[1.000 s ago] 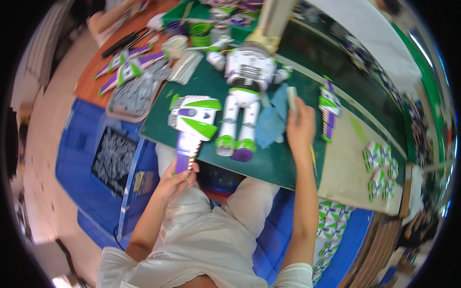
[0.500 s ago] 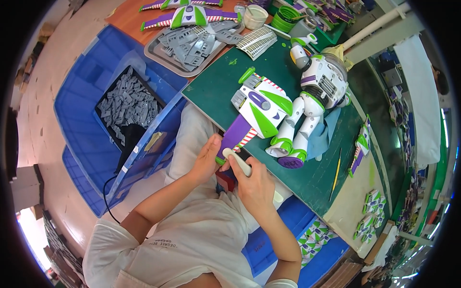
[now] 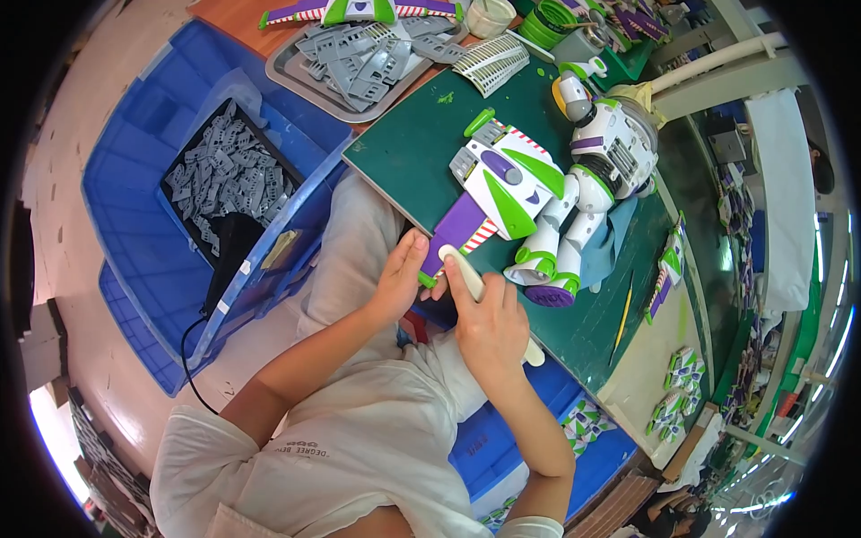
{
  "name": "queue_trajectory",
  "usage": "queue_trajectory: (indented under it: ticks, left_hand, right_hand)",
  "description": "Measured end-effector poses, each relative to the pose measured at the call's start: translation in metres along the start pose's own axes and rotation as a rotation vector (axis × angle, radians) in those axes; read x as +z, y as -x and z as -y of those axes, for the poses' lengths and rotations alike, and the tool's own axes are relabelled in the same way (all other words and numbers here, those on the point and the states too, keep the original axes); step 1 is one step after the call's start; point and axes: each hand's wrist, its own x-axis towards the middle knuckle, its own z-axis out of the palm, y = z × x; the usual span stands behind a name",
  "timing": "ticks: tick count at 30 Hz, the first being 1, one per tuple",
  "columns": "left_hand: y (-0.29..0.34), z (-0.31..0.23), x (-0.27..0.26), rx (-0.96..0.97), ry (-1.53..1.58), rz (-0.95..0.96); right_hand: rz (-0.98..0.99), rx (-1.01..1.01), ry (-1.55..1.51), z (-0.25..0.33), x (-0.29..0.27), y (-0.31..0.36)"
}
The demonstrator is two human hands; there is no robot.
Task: The person assembles toy robot wings from plastic parts by hand, then finishes them by applying glue with a glue stick.
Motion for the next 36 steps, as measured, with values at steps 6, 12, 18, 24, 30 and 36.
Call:
queue_trajectory:
  ticks: [6,12,18,24,30,36]
  left_hand:
    - [0.001,0.006,0.000,0.062,-0.157,-0.029]
    - [-0.001,0.013,-0.004,0.128,-0.255,-0.076]
    - [0.001,0.006,0.003,0.068,-0.140,-0.080]
    - [0.003,0.003,0.009,0.039,-0.097,-0.078]
    - [-0.003,0.010,0.009,0.142,-0.162,-0.106]
    - [-0.003,0.017,0.001,0.098,-0.221,-0.129]
  right_hand:
    - [0.068,-0.094,0.010,-0.008,-0.009,0.002]
    - [0.053,-0.176,-0.011,-0.006,-0.003,0.011]
    - [0.062,-0.100,0.035,0.001,-0.007,0.013]
    - [0.028,-0.015,0.050,-0.004,-0.010,-0.002]
    - [-0.001,-0.087,0.075,-0.007,-0.004,0.002]
    - [0.014,-0.121,0.045,0.008,-0.003,0.014]
